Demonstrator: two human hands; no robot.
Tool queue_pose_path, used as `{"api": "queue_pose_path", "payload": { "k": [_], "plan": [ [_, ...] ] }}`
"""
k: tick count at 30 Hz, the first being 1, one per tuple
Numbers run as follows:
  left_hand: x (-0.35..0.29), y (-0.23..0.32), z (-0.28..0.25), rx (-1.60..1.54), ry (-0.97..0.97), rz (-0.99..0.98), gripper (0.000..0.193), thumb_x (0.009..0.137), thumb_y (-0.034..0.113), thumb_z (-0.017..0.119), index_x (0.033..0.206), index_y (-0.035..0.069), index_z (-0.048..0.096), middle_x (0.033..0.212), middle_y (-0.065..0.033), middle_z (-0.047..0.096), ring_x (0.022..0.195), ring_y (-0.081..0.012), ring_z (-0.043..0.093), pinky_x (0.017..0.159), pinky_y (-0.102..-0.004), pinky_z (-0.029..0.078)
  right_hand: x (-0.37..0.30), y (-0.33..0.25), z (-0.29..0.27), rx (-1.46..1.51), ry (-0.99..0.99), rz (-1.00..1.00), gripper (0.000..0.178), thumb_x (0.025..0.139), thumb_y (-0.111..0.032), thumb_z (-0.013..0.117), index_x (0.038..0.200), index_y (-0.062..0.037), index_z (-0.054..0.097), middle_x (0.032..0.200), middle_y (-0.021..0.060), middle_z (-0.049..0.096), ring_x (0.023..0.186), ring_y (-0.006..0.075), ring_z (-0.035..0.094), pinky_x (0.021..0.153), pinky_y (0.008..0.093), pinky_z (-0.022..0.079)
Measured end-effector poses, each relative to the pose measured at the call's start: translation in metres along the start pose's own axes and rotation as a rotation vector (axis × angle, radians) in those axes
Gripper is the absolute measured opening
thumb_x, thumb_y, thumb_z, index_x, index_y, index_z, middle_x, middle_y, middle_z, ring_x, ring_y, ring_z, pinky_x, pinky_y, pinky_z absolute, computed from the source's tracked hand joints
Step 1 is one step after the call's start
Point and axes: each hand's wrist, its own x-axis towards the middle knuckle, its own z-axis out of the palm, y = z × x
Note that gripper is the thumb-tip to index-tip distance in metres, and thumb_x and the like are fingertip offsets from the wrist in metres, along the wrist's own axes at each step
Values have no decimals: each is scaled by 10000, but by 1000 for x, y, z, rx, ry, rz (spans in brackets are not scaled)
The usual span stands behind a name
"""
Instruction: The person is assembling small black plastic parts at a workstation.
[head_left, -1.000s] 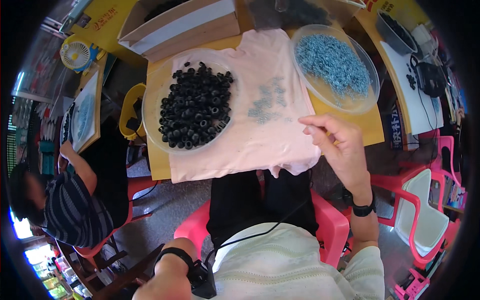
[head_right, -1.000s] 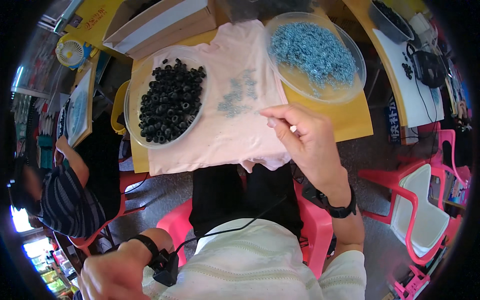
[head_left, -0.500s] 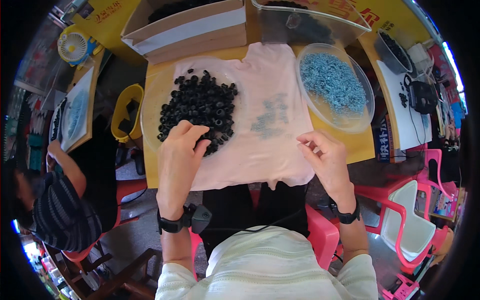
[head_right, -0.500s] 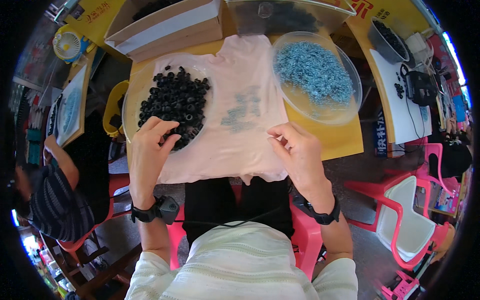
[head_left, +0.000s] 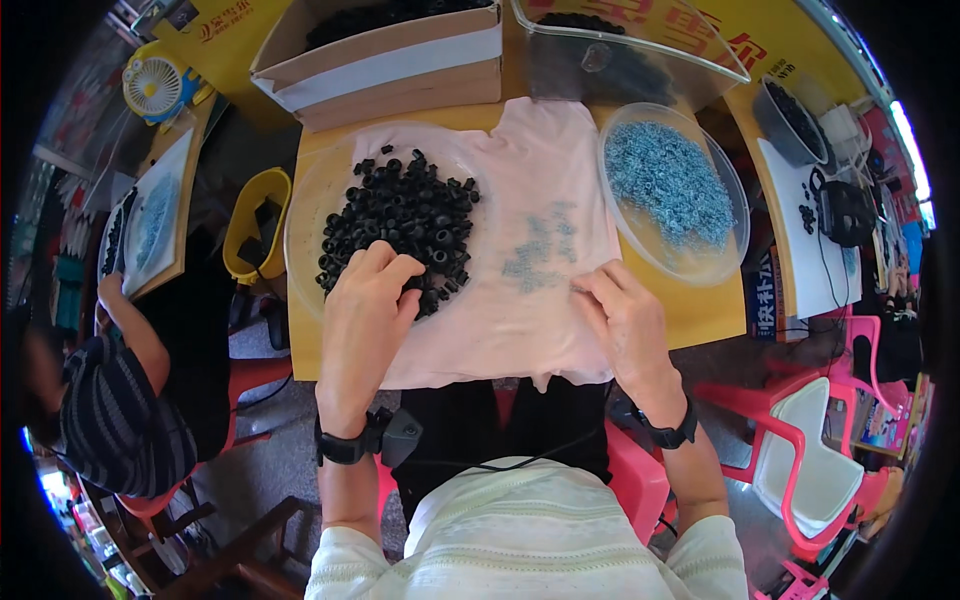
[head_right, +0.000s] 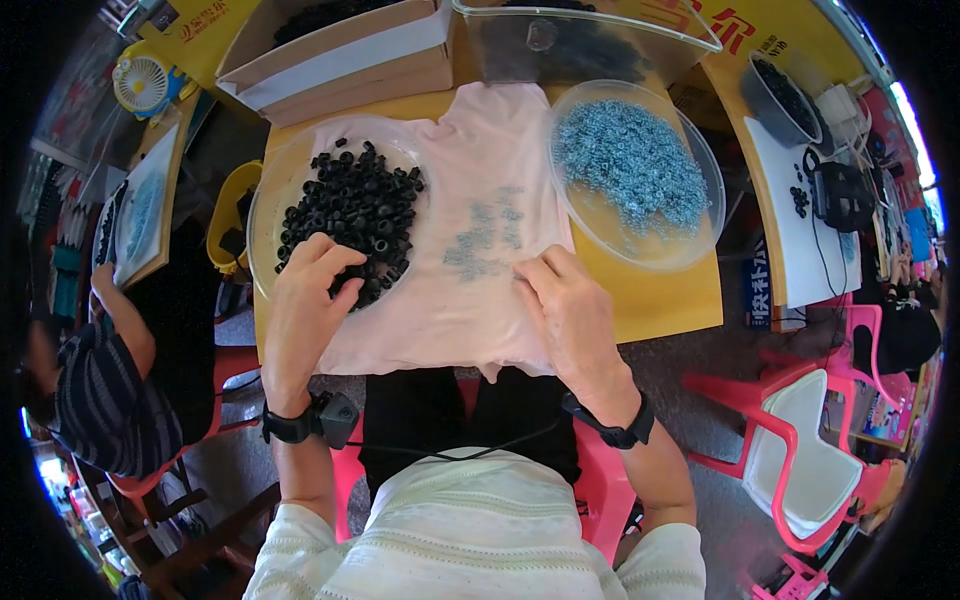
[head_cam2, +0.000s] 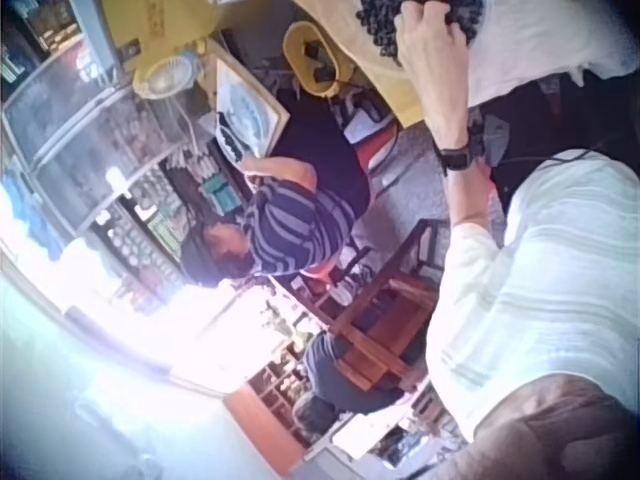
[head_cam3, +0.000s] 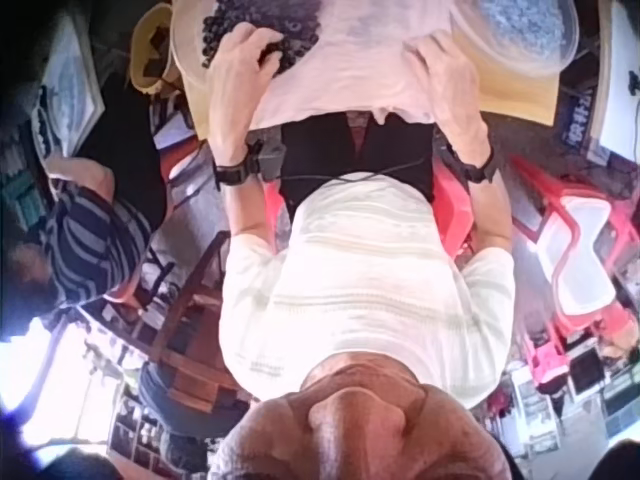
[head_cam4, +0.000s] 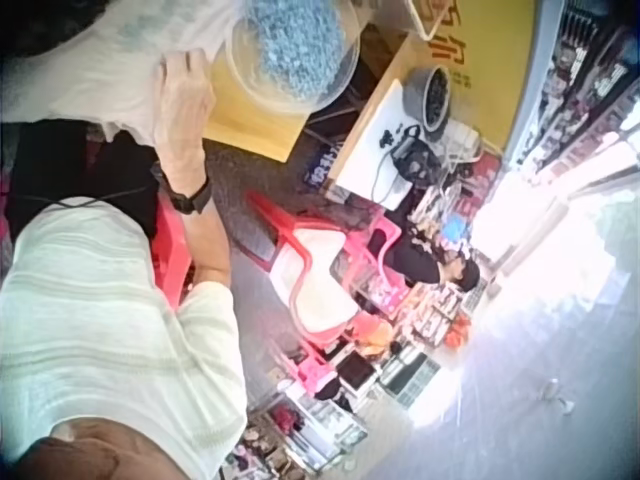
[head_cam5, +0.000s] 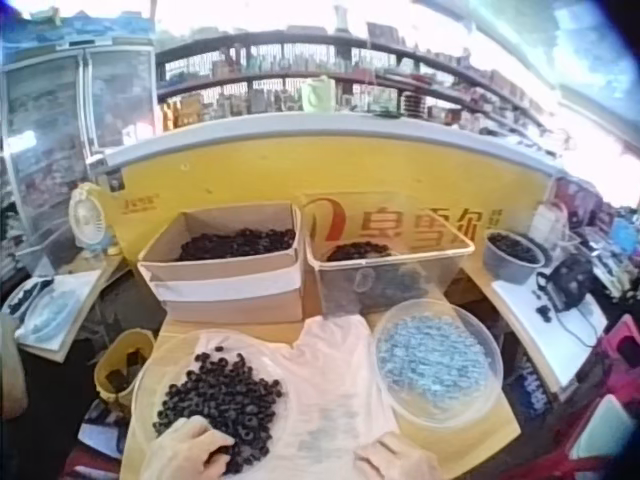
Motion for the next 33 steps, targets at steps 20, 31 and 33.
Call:
{"api": "queue_pose_path", "payload": {
  "k": [20, 31, 33],
  "plan": [
    [-49, 51, 65, -1746, -79, -130, 300, 850, -84, 657, 1135, -1, 617, 1073, -129, 664, 955, -193, 676, 874, -298, 549, -24, -7, -19, 264, 45, 70, 190, 879, 37, 637, 1063, 1, 669, 894, 85, 682, 743, 129, 638, 659, 262, 512],
    [-52, 77, 67, -1769, -91, -300, 303, 994, 167, 533, 1231, -17, 572, 999, -93, 613, 822, -127, 557, 784, -251, 465, -46, -36, -43, 774, 46, 213, 138, 896, 6, 662, 1032, 31, 665, 934, 66, 681, 774, 77, 641, 632, 203, 511],
    [-52, 80, 69, -1791, -110, -299, 317, 1006, 178, 511, 1243, -27, 558, 985, -85, 605, 810, -119, 548, 777, -249, 462, -49, -42, -42, 907, 49, 258, 144, 898, 0, 664, 1039, 29, 662, 941, 65, 676, 776, 73, 640, 631, 197, 514]
  ]
}}
